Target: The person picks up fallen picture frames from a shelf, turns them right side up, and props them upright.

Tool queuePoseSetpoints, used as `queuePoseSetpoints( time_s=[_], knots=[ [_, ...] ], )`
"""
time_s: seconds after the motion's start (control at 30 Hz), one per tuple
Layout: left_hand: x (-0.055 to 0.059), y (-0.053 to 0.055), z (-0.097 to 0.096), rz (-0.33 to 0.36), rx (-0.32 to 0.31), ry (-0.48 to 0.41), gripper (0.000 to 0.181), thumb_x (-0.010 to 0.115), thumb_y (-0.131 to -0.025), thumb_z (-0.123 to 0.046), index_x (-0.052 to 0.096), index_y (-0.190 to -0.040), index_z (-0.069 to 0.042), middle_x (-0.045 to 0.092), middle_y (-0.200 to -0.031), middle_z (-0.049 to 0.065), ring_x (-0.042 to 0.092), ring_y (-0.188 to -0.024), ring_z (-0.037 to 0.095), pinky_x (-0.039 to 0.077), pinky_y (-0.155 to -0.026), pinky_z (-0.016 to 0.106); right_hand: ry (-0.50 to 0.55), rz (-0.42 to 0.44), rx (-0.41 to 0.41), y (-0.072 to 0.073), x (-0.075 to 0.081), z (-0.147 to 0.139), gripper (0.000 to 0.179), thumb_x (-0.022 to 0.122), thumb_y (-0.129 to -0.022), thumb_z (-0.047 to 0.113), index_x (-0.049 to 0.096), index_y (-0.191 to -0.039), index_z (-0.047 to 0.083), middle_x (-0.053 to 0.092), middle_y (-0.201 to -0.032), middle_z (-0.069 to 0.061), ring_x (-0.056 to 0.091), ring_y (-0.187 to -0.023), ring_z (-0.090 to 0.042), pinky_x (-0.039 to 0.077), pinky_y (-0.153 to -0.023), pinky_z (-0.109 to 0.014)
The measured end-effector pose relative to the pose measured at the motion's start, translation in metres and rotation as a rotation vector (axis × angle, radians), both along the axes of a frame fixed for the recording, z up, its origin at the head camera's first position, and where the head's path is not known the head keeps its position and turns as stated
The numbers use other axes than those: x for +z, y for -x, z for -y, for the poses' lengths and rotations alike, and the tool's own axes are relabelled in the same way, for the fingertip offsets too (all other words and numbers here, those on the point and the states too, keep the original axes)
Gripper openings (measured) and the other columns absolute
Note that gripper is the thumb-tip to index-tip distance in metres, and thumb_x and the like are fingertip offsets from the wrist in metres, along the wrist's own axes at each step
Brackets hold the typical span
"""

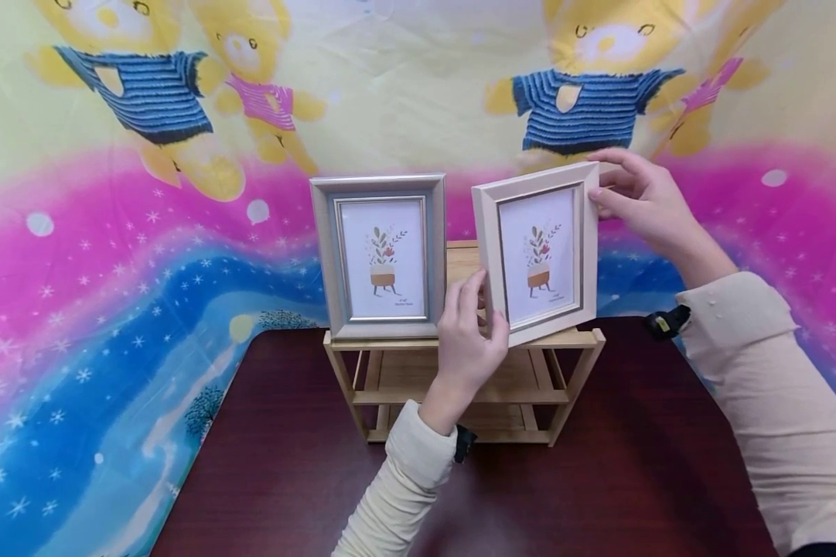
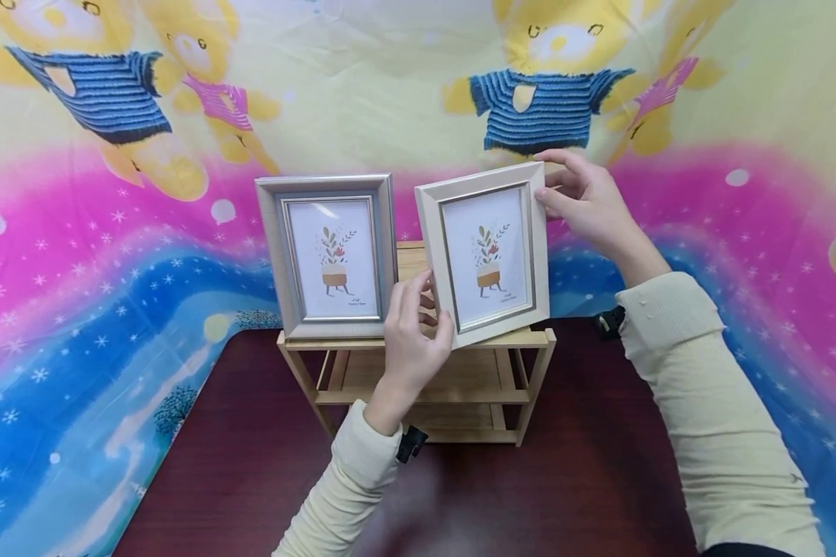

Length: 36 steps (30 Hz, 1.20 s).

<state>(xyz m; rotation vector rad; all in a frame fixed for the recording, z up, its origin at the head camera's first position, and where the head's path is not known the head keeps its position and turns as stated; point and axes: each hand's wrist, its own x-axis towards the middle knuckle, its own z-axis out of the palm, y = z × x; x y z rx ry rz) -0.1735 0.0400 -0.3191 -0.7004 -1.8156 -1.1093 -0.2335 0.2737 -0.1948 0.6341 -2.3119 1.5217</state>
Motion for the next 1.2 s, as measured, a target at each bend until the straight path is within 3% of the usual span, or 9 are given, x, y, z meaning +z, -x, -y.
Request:
queuePoseSetpoints(
  time_s=[0.43,0.53,0.77,1.0,1.2],
  knots=[
    [0.004,0.003,0.002,0.044,0.139,0.098,0.044,0.057,-0.077,0.006,0.049,-0.121,0.006,0.053,-0.108,0.017,0.057,-0.090,0.024,0.050,-0.074,0.027,0.038,-0.009,-0.025,-0.009,-0.002,-0.005,0.042,0.057,-0.087,0.003,0.052,-0.128,0.015,0.062,-0.101,0.004,0.060,-0.086,-0.010,0.051,-0.065,-0.016],
    [0.005,0.003,0.002,0.062,0.170,0.127,0.045,0.057,-0.078,0.006,0.048,-0.123,0.006,0.053,-0.110,0.018,0.058,-0.094,0.026,0.050,-0.078,0.031,0.085,-0.003,0.004,-0.011,-0.002,-0.005,0.042,0.057,-0.086,0.001,0.053,-0.126,0.014,0.063,-0.101,0.002,0.061,-0.085,-0.010,0.051,-0.065,-0.017],
    [0.005,0.003,0.001,0.066,0.246,0.192,0.049,0.058,-0.079,0.008,0.045,-0.126,0.008,0.053,-0.112,0.020,0.057,-0.096,0.027,0.049,-0.081,0.027,0.160,-0.011,0.067,-0.017,-0.002,-0.003,0.042,0.057,-0.085,-0.003,0.053,-0.125,0.010,0.064,-0.100,-0.001,0.063,-0.083,-0.011,0.051,-0.064,-0.020],
    [0.004,0.004,0.000,0.046,0.298,0.223,0.047,0.056,-0.080,0.009,0.046,-0.126,0.009,0.054,-0.111,0.020,0.058,-0.096,0.026,0.049,-0.081,0.025,0.143,-0.027,0.039,-0.023,-0.003,-0.003,0.044,0.058,-0.085,-0.003,0.052,-0.126,0.010,0.063,-0.100,0.000,0.063,-0.083,-0.010,0.051,-0.063,-0.021],
    [0.005,0.002,0.001,0.052,0.309,0.235,0.050,0.056,-0.077,0.012,0.046,-0.126,0.010,0.054,-0.112,0.021,0.058,-0.097,0.027,0.049,-0.082,0.024,0.126,-0.029,0.017,-0.025,-0.005,-0.004,0.044,0.058,-0.084,-0.003,0.052,-0.126,0.011,0.063,-0.099,0.000,0.064,-0.082,-0.009,0.051,-0.063,-0.020]
  ],
)
